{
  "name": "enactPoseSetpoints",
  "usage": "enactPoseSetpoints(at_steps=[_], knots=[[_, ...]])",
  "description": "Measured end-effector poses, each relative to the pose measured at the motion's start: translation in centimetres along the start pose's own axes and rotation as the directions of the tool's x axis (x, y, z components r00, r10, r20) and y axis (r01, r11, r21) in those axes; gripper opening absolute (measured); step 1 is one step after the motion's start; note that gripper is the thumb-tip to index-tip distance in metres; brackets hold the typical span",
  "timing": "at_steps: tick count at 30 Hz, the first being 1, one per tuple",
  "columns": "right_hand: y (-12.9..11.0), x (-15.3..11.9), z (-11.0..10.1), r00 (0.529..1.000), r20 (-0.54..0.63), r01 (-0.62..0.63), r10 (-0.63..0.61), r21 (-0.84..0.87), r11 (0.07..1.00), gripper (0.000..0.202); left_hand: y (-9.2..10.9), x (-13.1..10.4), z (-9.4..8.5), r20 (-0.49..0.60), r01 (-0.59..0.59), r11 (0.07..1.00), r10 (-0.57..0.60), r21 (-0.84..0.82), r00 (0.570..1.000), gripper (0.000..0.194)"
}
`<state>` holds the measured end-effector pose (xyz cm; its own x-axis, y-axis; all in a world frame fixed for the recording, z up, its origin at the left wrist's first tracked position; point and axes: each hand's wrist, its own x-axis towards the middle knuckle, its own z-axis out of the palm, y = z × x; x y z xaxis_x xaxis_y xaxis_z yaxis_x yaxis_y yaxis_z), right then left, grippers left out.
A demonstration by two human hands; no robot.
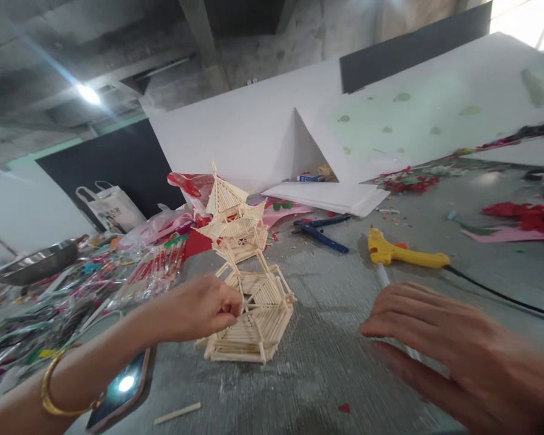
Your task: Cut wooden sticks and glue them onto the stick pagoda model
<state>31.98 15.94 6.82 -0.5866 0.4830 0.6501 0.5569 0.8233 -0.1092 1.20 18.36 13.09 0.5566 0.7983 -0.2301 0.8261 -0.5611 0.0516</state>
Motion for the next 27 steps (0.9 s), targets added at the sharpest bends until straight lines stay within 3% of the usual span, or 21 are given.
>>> enactPoseSetpoints(at_steps=[3, 16, 22, 27], knots=[[-0.5, 0.5, -0.2, 0.996, 0.081, 0.045, -0.048, 0.04, 0.998, 0.019, 0.1, 0.1, -0.2, 0.013, -0.028, 0.999, 0.028, 0.025, 1.0, 0.016], [-3.4, 2.9, -0.7, 0.983, 0.17, 0.069, -0.07, 0.013, 0.998, 0.021, 0.2, 0.4, -0.2, -0.01, -0.15, 0.983, 0.152, 0.101, 0.988, 0.016], [-4.9, 4.5, 0.5, 0.97, 0.241, 0.032, -0.035, 0.016, 0.999, 0.02, -0.4, 0.6, 0.2, -0.01, -0.193, 0.978, 0.194, 0.074, 0.981, 0.018], [-6.5, 6.7, 1.8, 0.949, 0.314, 0.01, -0.011, 0.004, 1.0, 0.02, -0.2, 0.4, 0.2, -0.027, -0.189, 0.97, 0.196, 0.153, 0.98, 0.019]])
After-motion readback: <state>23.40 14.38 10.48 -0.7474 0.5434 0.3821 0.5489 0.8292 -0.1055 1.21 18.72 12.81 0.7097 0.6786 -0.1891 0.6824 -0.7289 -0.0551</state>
